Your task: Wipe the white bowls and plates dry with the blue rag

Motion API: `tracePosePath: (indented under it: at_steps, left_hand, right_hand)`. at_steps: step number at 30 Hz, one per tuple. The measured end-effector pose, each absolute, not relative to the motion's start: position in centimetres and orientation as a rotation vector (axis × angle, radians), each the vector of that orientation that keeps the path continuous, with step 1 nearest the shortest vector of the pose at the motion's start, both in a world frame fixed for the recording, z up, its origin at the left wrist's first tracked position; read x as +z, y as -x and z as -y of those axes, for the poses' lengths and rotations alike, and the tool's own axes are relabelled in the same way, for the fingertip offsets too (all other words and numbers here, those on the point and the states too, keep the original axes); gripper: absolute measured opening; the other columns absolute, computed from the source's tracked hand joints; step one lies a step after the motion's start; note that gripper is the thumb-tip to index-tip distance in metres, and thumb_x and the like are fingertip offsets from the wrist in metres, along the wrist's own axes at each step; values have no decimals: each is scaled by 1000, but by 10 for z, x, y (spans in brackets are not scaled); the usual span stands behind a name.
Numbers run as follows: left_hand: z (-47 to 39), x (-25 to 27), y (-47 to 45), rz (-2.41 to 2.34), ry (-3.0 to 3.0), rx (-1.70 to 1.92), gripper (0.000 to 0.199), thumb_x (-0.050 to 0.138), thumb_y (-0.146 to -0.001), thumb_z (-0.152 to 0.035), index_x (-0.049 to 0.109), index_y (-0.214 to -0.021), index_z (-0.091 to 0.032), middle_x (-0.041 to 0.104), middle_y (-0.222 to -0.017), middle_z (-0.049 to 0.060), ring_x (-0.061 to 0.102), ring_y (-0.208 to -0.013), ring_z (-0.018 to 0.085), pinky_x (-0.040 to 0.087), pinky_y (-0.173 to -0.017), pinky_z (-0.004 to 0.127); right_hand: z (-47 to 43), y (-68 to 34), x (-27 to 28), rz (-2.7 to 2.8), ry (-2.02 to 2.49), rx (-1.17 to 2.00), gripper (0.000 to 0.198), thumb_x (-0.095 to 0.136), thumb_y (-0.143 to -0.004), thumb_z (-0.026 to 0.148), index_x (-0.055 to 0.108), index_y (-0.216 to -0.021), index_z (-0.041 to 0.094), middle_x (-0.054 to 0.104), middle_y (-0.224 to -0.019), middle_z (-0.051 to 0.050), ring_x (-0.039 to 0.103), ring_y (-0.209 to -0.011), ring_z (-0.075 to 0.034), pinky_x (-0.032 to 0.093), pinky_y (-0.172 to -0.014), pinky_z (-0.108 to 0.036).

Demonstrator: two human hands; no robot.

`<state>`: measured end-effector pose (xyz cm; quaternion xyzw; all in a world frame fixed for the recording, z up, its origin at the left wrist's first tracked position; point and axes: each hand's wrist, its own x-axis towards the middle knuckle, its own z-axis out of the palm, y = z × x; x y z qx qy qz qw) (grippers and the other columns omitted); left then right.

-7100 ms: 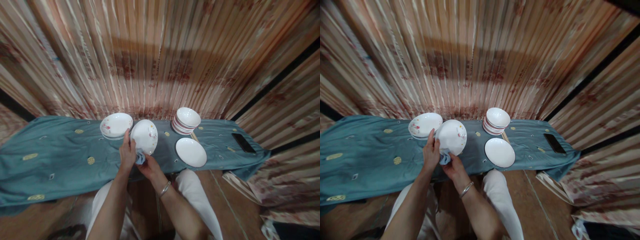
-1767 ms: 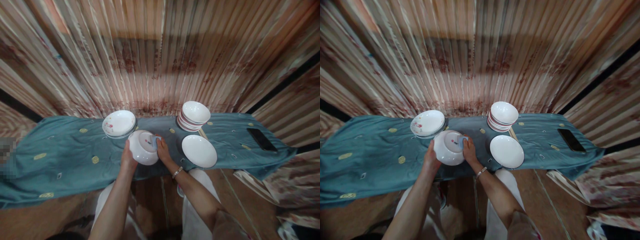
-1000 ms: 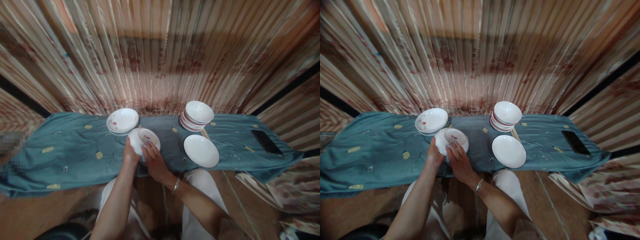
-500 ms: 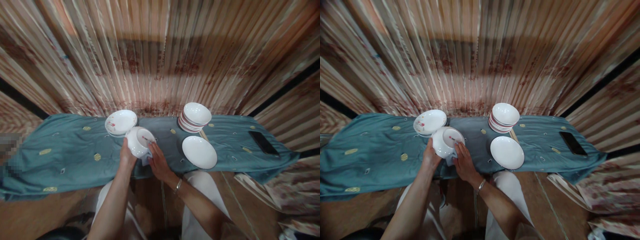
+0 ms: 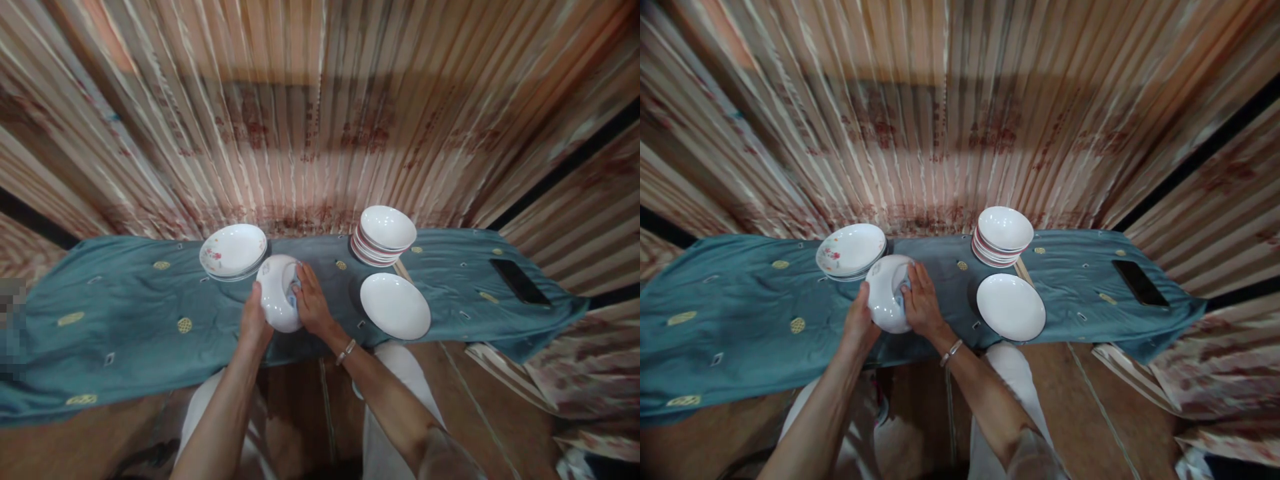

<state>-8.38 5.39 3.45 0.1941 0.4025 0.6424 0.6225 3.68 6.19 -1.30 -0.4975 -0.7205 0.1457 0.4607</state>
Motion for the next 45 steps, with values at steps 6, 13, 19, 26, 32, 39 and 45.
tracePosePath:
  at_steps: [6, 13, 19, 26, 32, 39, 45]
  left_hand:
    - [-51, 37, 83, -1015, -461, 1481, 43, 58, -85, -47, 68, -107, -11, 76, -99, 13, 69, -105, 27, 54, -93, 36]
    - [-50, 40, 87, -1169, -473, 1444, 43, 58, -83, -47, 70, -98, -9, 76, -85, 11, 72, -92, 25, 55, -88, 36]
    - [-43, 45, 83, -1335, -799, 1422, 40, 56, -84, -47, 71, -93, -12, 74, -100, 13, 67, -102, 26, 49, -98, 39]
    - [-34, 38, 77, -1292, -1034, 1362, 20, 58, -85, -32, 72, -79, -19, 74, -90, 8, 65, -97, 25, 46, -100, 36]
    - [-32, 39, 71, -1167, -972, 1347, 15, 65, -81, -28, 70, -69, -20, 68, -68, 3, 62, -71, 21, 51, -72, 27]
    - [-26, 47, 67, -1222, -1097, 1268, 35, 64, -81, -49, 72, -76, -15, 67, -66, 5, 58, -62, 20, 47, -61, 29]
    - [-29, 46, 70, -1222, -959, 1325, 50, 67, -74, -61, 72, -77, -11, 66, -61, 4, 61, -60, 19, 48, -56, 28]
  right_hand:
    - [-48, -26, 10, 1837, 1075, 380, 56, 29, -102, 30, 20, -155, 15, 24, -161, -11, 18, -150, -21, 21, -124, -46]
    - [-4, -24, 17, 2009, 1004, 308, 58, 31, -100, 22, 13, -156, 15, 23, -161, -13, 18, -149, -21, 28, -121, -44]
    - [-10, -25, 25, 2098, 989, 21, 53, 35, -98, 20, 32, -149, 5, 38, -152, -19, 17, -150, -25, 28, -121, -49]
    - [-35, -44, 51, 1996, 1033, 28, 50, 38, -97, 30, 42, -144, 16, 45, -149, -13, 25, -147, -24, 25, -120, -51]
    - [-53, -55, 67, 1833, 1043, 243, 42, 36, -98, 31, 51, -136, 21, 53, -140, -11, 39, -138, -23, 28, -118, -48]
    - [-89, -71, 53, 1552, 1106, 524, 40, 30, -99, 35, 64, -116, 20, 65, -121, -10, 58, -118, -19, 41, -108, -35]
    - [-113, -80, 7, 1309, 1188, 837, 43, 32, -98, 41, 69, -101, 18, 72, -100, -7, 65, -94, -20, 49, -92, -34]
